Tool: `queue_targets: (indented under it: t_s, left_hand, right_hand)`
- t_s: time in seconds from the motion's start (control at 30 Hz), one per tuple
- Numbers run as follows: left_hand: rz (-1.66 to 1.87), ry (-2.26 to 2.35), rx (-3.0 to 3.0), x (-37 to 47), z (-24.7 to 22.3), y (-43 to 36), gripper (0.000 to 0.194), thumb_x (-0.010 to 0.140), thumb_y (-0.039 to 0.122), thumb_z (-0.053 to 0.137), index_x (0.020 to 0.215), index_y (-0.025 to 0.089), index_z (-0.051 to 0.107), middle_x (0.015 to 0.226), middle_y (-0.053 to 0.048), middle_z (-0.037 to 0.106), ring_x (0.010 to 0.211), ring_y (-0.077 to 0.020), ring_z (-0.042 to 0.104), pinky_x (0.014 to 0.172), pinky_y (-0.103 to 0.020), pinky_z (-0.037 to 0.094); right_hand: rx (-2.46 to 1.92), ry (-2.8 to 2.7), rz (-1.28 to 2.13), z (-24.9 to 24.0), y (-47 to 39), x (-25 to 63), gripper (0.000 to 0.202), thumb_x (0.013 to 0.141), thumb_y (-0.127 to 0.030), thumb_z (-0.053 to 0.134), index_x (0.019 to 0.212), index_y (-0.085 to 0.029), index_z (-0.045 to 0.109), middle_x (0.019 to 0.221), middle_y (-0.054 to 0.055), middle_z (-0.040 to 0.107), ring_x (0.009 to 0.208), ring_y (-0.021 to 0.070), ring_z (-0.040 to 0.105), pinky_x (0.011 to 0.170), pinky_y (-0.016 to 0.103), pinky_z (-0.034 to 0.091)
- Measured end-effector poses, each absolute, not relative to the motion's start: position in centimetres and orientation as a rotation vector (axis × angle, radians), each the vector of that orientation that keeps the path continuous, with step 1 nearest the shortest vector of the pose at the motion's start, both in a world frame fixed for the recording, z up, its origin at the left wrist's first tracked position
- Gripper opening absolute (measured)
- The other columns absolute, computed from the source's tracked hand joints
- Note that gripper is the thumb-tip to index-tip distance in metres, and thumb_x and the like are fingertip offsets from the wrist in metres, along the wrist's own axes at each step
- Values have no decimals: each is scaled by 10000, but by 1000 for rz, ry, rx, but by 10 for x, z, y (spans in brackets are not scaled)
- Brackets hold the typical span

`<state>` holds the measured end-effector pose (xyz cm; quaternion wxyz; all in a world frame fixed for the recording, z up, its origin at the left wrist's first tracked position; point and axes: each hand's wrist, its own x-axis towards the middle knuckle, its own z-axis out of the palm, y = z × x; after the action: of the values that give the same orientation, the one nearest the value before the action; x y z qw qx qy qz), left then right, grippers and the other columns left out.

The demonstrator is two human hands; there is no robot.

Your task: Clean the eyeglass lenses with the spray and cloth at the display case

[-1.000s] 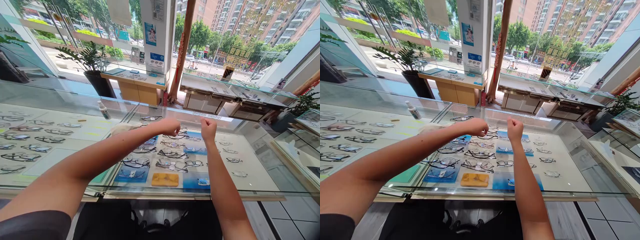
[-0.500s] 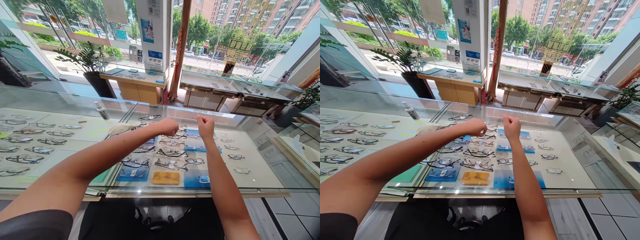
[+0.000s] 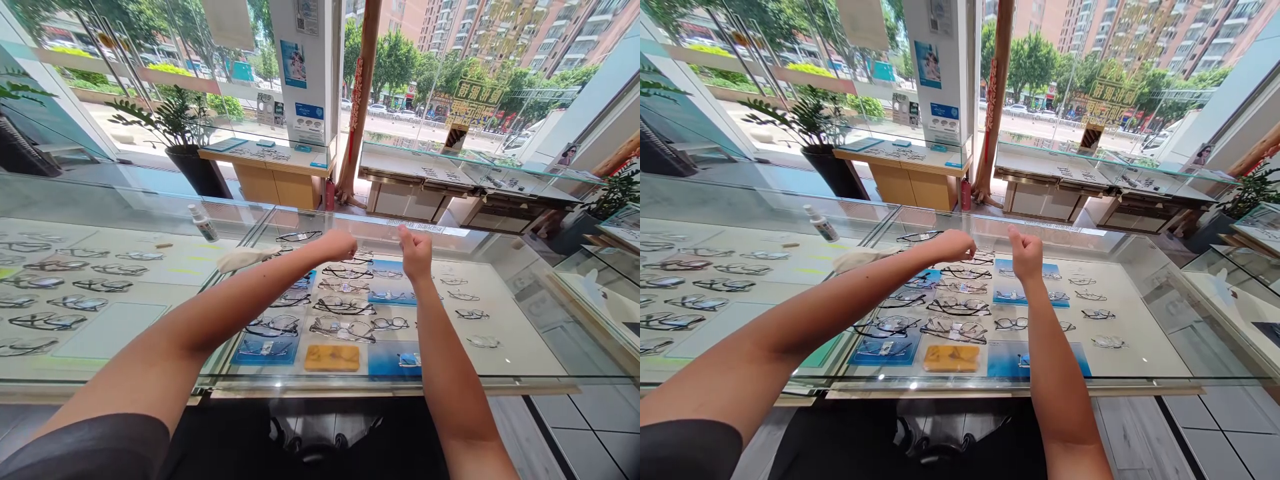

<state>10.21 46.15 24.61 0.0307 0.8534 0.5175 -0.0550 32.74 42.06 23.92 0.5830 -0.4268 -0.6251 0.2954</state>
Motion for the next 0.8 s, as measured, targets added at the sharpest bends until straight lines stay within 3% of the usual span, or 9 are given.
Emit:
queue_targets:
  t_s: [0.2,0.4,0.5,0.67,0.8]
  left_hand:
    - [78,1557,2594,78,274,444,253,939,356,654,1012,214,850,920,-90,799,867,-240,713,743,-308,459]
    - [865,1271,2172,42,280,408,347,945,505,687,914,166,754,867,-63,751,791,-185,650,727,-302,459]
    - [1056,1150,1936,29,273,386,412,927,575,746,939,164,742,863,-60,746,771,-172,642,720,-297,462]
    - [1290,1053,1730,20,261,354,387,916,548,812,950,168,752,926,-55,757,859,-163,663,811,-290,500]
    - [1375,939,1636,21,250,344,374,898,529,839,936,169,747,958,-68,766,906,-182,693,857,-312,538]
  right_hand:
    - [-968,-1467,702,242,417,330,758,951,-810,562,543,-274,215,543,-53,185,538,122,160,535,338,173]
    - [-921,-1604,647,229,415,313,722,1001,-805,471,575,-254,280,585,-38,249,590,141,237,581,333,214]
    - [-872,-1693,670,223,409,299,703,1012,-795,456,588,-250,323,594,-30,309,589,146,290,581,327,236]
    - [-787,-1799,673,227,386,278,569,1031,-598,552,610,-240,418,629,-23,404,618,156,373,617,325,303]
    - [-759,-1872,610,231,369,265,424,927,-391,675,620,-238,426,646,-33,435,630,150,374,624,319,309]
